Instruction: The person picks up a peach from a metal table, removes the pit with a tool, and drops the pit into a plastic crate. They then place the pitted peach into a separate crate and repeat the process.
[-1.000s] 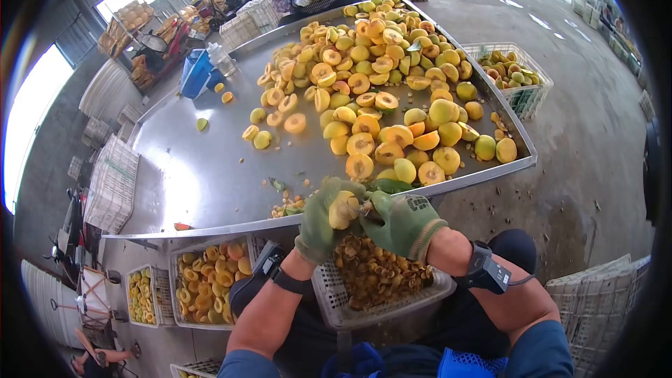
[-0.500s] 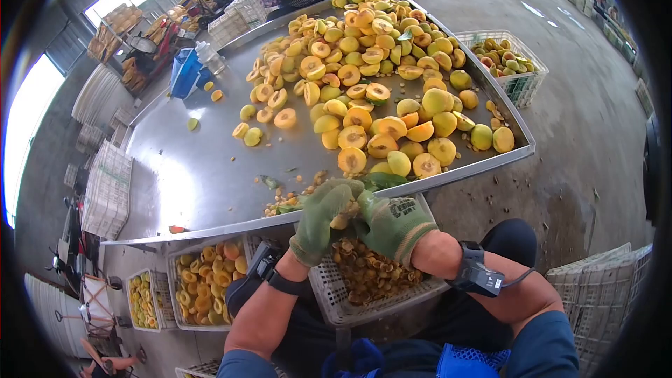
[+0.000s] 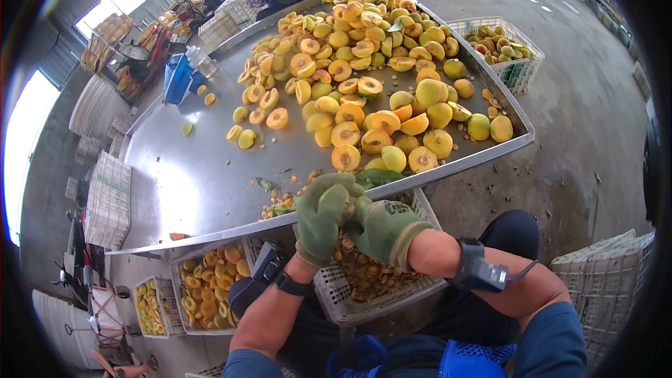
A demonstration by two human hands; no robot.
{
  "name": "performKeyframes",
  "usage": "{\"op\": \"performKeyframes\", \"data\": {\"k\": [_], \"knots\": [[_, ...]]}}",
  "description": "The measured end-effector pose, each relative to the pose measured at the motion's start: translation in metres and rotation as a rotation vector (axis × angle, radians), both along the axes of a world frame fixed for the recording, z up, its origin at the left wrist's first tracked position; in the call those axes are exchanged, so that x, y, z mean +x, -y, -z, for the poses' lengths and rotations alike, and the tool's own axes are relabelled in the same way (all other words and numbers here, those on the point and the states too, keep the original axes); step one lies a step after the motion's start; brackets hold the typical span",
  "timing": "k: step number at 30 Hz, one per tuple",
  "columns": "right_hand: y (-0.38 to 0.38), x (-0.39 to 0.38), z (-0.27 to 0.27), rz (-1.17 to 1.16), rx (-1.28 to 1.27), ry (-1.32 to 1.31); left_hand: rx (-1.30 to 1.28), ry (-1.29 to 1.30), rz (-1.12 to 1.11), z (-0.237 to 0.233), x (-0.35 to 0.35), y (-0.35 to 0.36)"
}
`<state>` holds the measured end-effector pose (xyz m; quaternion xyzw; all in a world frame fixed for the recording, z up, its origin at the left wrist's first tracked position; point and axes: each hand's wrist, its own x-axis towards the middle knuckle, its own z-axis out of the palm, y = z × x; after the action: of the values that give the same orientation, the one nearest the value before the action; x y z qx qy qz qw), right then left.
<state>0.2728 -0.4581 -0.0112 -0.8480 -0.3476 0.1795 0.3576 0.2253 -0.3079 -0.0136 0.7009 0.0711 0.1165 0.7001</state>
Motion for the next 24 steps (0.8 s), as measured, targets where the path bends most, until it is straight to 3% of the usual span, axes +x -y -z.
{"op": "performKeyframes", "data": {"k": [4,8,10,13,14,17,20,24], "knots": [[0.003,0.002,-0.001,-0.039,0.069,-0.074,0.127,0.064,-0.025,0.004,-0.002,0.000],[0.010,0.010,0.006,-0.142,0.080,-0.062,0.092,-0.004,0.184,0.001,0.003,-0.013],[0.010,0.010,0.001,-0.068,0.099,-0.085,0.006,-0.021,0.326,0.001,0.010,-0.022],[0.009,0.017,-0.005,0.009,0.126,-0.301,-0.151,0.160,0.187,0.016,0.004,-0.012],[0.009,0.020,-0.007,0.032,0.136,-0.401,-0.075,0.151,0.165,0.016,0.002,-0.008],[0.005,0.016,0.002,-0.005,0.173,-0.300,0.160,0.152,0.045,0.022,-0.001,-0.001],[0.011,0.016,-0.011,-0.043,0.029,-0.147,0.213,0.181,0.108,0.017,-0.001,-0.010],[0.014,0.015,-0.014,-0.103,0.059,-0.046,0.189,0.100,0.140,0.015,-0.001,-0.014]]}}
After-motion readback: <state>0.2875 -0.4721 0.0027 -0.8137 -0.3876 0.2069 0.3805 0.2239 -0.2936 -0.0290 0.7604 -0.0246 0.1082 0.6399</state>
